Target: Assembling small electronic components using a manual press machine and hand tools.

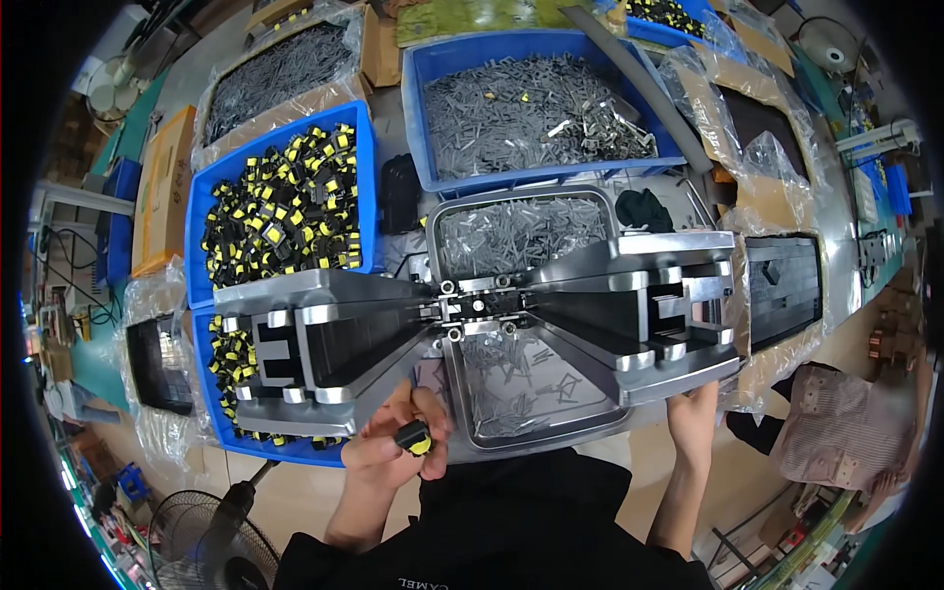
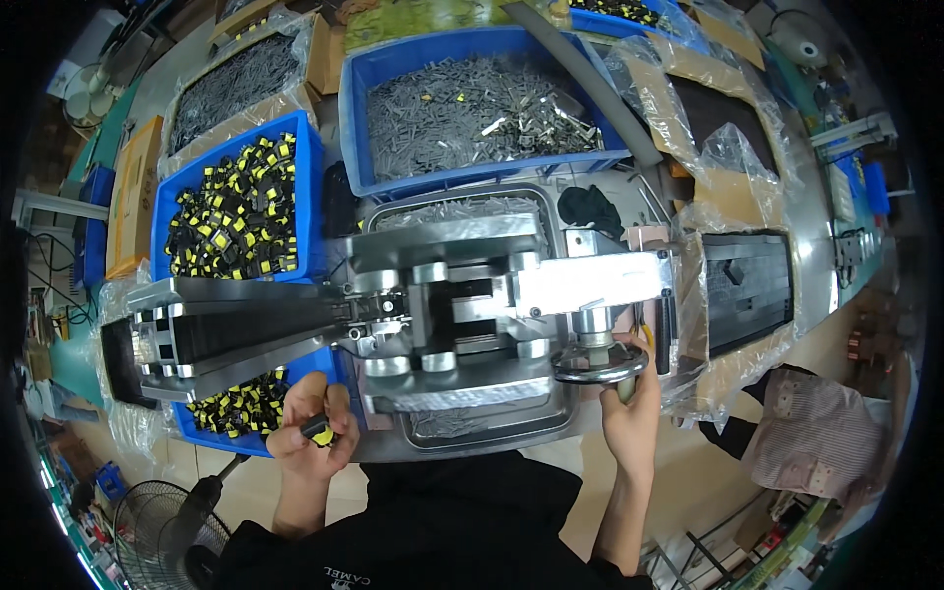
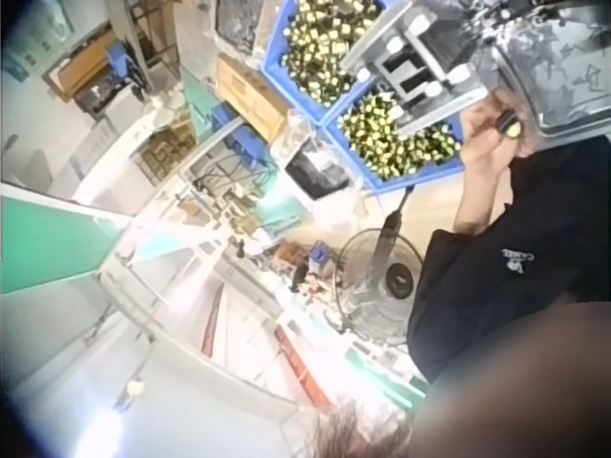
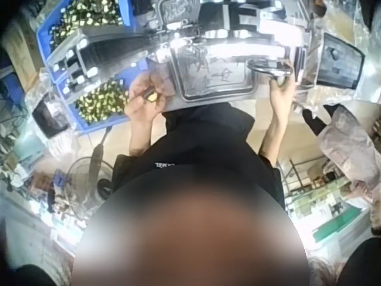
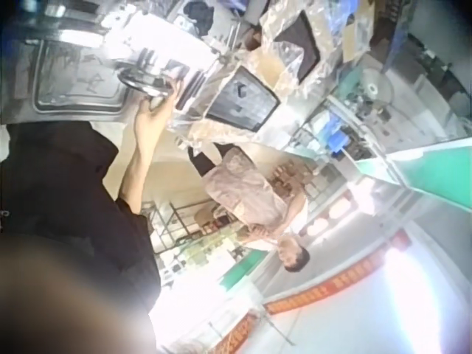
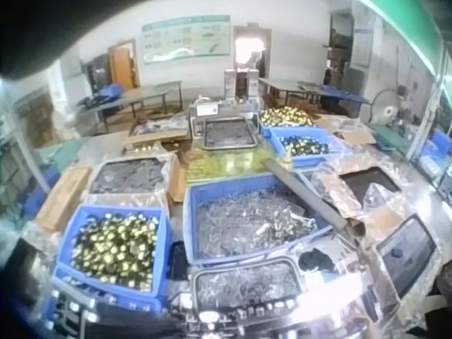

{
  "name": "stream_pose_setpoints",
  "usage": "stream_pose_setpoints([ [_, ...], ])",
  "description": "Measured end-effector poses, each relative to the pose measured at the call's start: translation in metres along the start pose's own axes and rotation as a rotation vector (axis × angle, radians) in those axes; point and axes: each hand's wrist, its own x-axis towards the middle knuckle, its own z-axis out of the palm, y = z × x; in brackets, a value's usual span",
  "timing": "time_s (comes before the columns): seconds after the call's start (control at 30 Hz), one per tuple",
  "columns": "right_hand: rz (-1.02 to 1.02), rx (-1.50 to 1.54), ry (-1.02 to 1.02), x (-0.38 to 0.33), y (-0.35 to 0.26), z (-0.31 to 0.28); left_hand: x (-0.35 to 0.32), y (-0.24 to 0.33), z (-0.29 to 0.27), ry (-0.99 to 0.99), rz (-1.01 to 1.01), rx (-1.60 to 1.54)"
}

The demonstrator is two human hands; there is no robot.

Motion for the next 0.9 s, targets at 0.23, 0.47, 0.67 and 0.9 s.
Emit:
stream_pose_setpoints([
  [0.23, -0.753, -0.381, 0.472, -0.052, -0.041, 0.014, -0.004, 0.004, -0.01, 0.061, -0.004, -0.03],
  [0.47, -1.073, -0.431, -0.05, -0.042, -0.119, 0.148, -0.043, 0.033, -0.066, -0.048, 0.164, -0.034],
  [0.67, -0.805, -0.649, -0.169, -0.031, -0.126, 0.171, -0.056, 0.049, -0.076, 0.093, 0.098, 0.157],
  [0.9, -0.828, -0.528, -0.179, -0.007, -0.118, 0.19, -0.037, 0.064, -0.088, 0.179, 0.41, 0.953],
])
